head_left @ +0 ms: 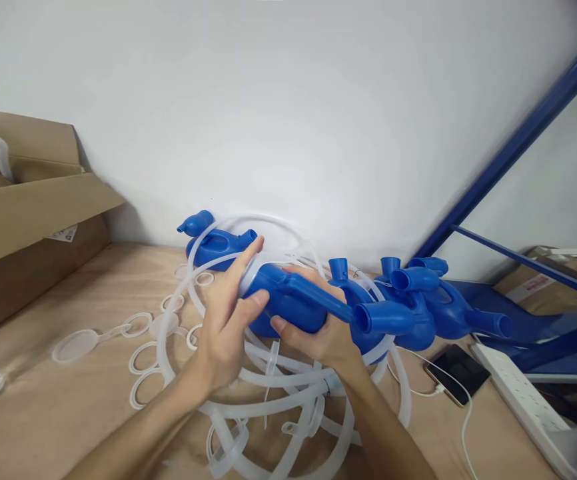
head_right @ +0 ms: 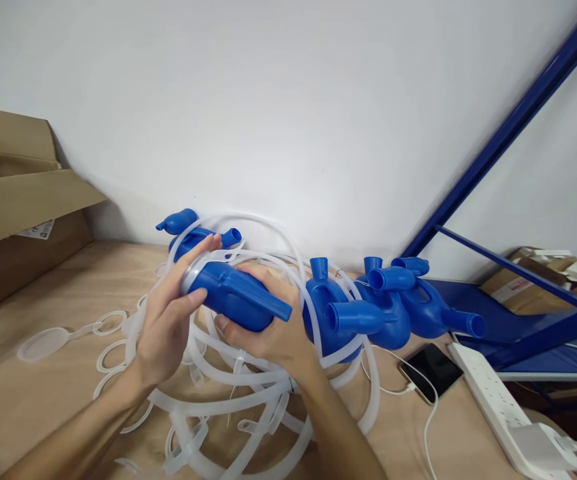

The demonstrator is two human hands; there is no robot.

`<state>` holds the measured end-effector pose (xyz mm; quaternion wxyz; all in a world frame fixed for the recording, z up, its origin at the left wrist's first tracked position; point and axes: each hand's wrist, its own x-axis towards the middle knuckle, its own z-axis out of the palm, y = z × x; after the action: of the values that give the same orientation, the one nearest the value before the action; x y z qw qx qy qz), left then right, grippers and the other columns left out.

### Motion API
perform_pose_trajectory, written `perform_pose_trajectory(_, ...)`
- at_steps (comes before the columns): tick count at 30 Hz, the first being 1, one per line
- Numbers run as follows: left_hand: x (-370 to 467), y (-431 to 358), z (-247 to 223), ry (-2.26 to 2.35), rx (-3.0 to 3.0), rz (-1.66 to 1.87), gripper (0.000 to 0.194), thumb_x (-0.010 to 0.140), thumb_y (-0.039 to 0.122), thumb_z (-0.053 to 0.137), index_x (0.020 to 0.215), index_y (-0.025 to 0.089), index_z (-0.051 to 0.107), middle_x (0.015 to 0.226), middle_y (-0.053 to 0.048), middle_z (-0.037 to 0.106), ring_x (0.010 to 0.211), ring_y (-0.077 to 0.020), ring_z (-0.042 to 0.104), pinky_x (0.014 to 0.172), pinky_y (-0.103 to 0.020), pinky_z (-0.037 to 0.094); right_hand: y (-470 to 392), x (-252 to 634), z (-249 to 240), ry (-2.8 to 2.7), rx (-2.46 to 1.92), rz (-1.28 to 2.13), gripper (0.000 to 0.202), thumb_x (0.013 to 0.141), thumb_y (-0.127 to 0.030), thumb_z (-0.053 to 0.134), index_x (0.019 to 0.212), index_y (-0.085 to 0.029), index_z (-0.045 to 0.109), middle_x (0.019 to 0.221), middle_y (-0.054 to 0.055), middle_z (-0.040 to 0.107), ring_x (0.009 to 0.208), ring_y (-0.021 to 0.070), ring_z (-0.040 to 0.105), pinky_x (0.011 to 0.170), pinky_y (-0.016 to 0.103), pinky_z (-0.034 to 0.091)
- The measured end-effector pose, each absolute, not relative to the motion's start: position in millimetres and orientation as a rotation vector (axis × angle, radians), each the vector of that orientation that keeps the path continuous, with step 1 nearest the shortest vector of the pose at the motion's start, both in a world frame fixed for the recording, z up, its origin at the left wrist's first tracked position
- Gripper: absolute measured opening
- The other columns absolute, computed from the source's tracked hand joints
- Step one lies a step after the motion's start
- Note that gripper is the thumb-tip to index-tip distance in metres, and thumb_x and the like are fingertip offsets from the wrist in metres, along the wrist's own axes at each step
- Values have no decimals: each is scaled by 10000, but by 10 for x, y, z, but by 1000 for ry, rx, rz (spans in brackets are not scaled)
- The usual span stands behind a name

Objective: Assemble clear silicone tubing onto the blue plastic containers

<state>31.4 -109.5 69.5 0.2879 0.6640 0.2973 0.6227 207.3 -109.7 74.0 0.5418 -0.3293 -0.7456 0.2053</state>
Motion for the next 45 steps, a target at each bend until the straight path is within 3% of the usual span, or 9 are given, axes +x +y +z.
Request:
perform_pose_trajectory(7, 302, -1060, 708, 865, 2155, 1651, 628, 981, 374, 570, 1559, 161, 449, 1556, -157, 563, 1410, -362, 552, 1158, -515, 450, -1131, 2244, 846, -1770, -931, 683, 578, 831, -439, 837, 1368, -297, 677, 1331, 54, 718, 1264, 335, 659, 1135, 513, 507)
perform_pose_trajectory(13, 204, -900, 793, 980, 2265, 1542, 254, 1003, 353, 590, 1152, 162, 665, 1107, -93, 760, 1023, -254, 717, 920, -358, 549, -901, 2279, 737, -1926, -851, 786, 628, 793, -539, 862, 1346, -295, 694, 1352, 57, 708, 1316, 323, 623, 1178, 496, 470)
perform_pose_trajectory(18, 137, -840, 812, 1075, 2288, 1634, 264, 1040, 288, 540, 1191, 146, 703, 1065, -81, 769, 952, -209, 717, 890, -322, 538, -791, 2296, 649, -1827, -812, 838, 1044, 699, -657, 892, 1571, -302, 440, 1438, 107, 627, 1371, 317, 574, 1184, 501, 443)
perform_pose_trajectory(21, 115, -839, 811, 1028, 2451, 1569, 307, 1045, 262, 547, 1290, 184, 716, 1104, -79, 752, 993, -205, 705, 904, -321, 529, -864, 2311, 693, -1780, -729, 808, 860, 842, -640, 793, 1555, -305, 448, 1332, 91, 668, 1255, 263, 635, 1100, 426, 496)
perform_pose_trajectory(27, 210, -907, 813, 865, 2438, 1666, 211, 1039, 163, 541, 1105, 158, 741, 1031, -74, 744, 957, -168, 694, 885, -277, 528, -1004, 2166, 717, -1819, -881, 601, 492, 1030, -450, 615, 1484, -271, 552, 1085, 38, 675, 942, 181, 628, 879, 330, 507)
perform_pose_trajectory(31, 255, -952, 815, 923, 2390, 1672, 184, 1050, 160, 506, 1094, 151, 684, 1037, -69, 755, 977, -174, 692, 913, -291, 515, -990, 2110, 657, -1733, -846, 673, 534, 1036, -425, 596, 1538, -267, 503, 790, -40, 539, 715, 142, 528, 731, 284, 461)
perform_pose_trajectory(36, 234, -974, 849, 850, 2472, 1575, 180, 1047, 150, 479, 1084, 187, 651, 1015, -40, 742, 936, -170, 680, 887, -298, 510, -1000, 2129, 670, -1733, -782, 791, 377, 1015, -508, 604, 1285, -267, 709, 946, 15, 651, 809, 164, 560, 774, 297, 467)
perform_pose_trajectory(40, 240, -995, 858, 845, 2554, 1543, 96, 1023, 162, 559, 1027, 189, 651, 979, -44, 732, 919, -186, 662, 854, -312, 504, -1010, 2093, 727, -1572, -725, 986, 438, 1043, -582, 499, 1143, -234, 746, 773, -5, 570, 662, 137, 491, 612, 258, 433)
perform_pose_trajectory(45, 247, -1020, 894, 791, 2577, 1503, 128, 988, 120, 541, 916, 183, 626, 892, -48, 706, 872, -199, 629, 819, -340, 500, -1021, 2029, 764, -1517, -740, 991, 291, 994, -493, 640, 1007, -221, 742, 663, -49, 476, 541, 88, 368, 490, 220, 314)
